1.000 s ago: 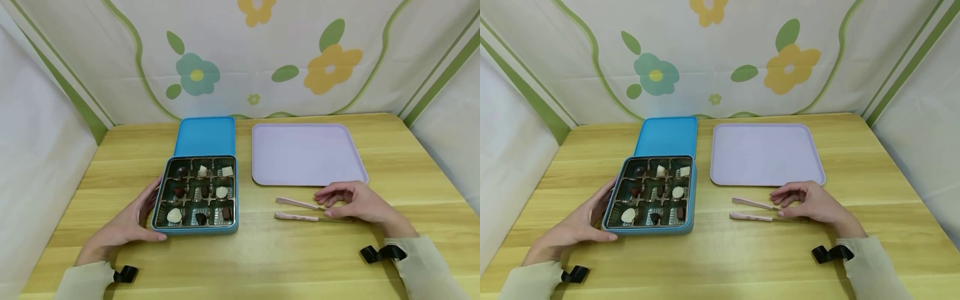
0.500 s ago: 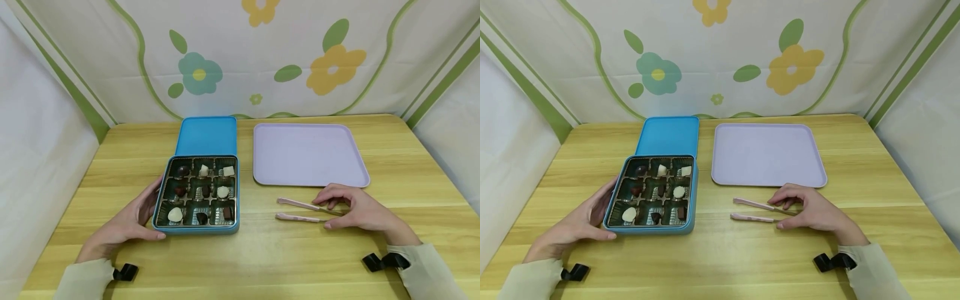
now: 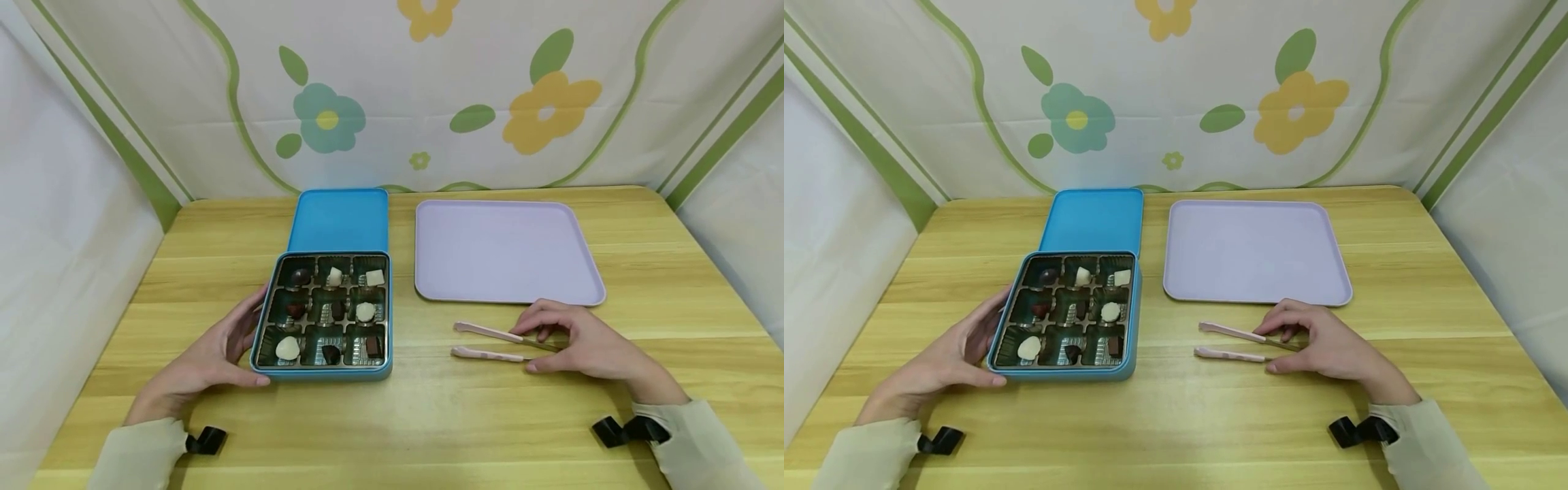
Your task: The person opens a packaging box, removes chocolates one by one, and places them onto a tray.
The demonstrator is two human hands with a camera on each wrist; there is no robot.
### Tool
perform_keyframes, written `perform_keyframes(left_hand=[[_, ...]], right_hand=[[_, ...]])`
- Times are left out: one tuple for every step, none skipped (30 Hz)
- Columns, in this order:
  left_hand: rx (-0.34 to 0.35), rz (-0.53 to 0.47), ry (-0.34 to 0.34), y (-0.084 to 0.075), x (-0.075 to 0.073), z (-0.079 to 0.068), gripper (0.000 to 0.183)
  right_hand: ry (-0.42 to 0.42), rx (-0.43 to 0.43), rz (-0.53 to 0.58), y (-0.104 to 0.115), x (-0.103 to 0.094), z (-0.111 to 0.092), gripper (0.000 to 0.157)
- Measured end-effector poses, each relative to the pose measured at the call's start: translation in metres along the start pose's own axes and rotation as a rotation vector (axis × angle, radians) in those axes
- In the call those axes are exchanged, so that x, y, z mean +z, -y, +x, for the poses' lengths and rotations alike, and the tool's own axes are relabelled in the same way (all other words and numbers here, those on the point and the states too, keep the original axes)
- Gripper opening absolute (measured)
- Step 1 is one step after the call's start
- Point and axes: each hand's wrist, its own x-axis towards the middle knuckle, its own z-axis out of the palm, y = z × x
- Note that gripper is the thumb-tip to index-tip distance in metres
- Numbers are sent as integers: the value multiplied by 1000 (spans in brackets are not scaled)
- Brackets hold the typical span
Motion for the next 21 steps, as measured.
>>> perform_keyframes(left_hand=[[-1, 1, 5, 0, 0, 0, 131], [-2, 3, 11, -1, 0, 0, 131], [-4, 4, 15, -1, 1, 1, 131], [-5, 7, 17, -1, 1, 1, 131], [-6, 9, 17, -1, 1, 1, 132], [-7, 8, 17, -1, 1, 1, 133], [-8, 10, 18, -1, 1, 1, 133], [-8, 10, 19, -2, 1, 1, 133], [-8, 10, 19, -2, 2, 1, 134], [-6, 12, 20, -2, 2, 1, 134], [-4, 13, 22, -2, 2, 1, 134], [-2, 13, 23, -2, 2, 1, 134], [-1, 14, 24, -2, 2, 1, 134], [0, 14, 25, -3, 2, 1, 133], [3, 16, 26, -3, 2, 1, 133], [3, 16, 25, -3, 2, 1, 133], [2, 15, 24, -3, 3, 1, 133], [4, 16, 23, -3, 3, 1, 133], [4, 19, 21, -3, 3, 1, 134], [7, 22, 19, -2, 3, 1, 134], [8, 24, 19, -2, 3, 1, 134]], right_hand=[[-3, 3, -7, 1, 0, 0, 44], [-6, 13, -11, 1, 0, 1, 42], [-9, 20, -16, 2, 1, 1, 41], [-13, 28, -20, 2, 1, 1, 40], [-15, 35, -23, 2, 1, 1, 39], [-17, 37, -26, 2, 2, 1, 39], [-20, 38, -31, 3, 2, 1, 39], [-23, 39, -33, 3, 2, 1, 40], [-29, 36, -36, 3, 3, 1, 41], [-37, 36, -40, 3, 3, 2, 41], [-45, 35, -43, 3, 4, 2, 41], [-55, 33, -47, 3, 5, 2, 41], [-65, 31, -53, 3, 5, 3, 41], [-73, 26, -62, 3, 6, 3, 41], [-81, 21, -70, 3, 7, 3, 40], [-86, 17, -78, 4, 7, 4, 40], [-89, 15, -88, 4, 8, 4, 39], [-93, 13, -98, 5, 9, 4, 39], [-95, 12, -105, 6, 9, 4, 38], [-94, 18, -108, 7, 10, 4, 37], [-94, 28, -106, 8, 10, 5, 36]])
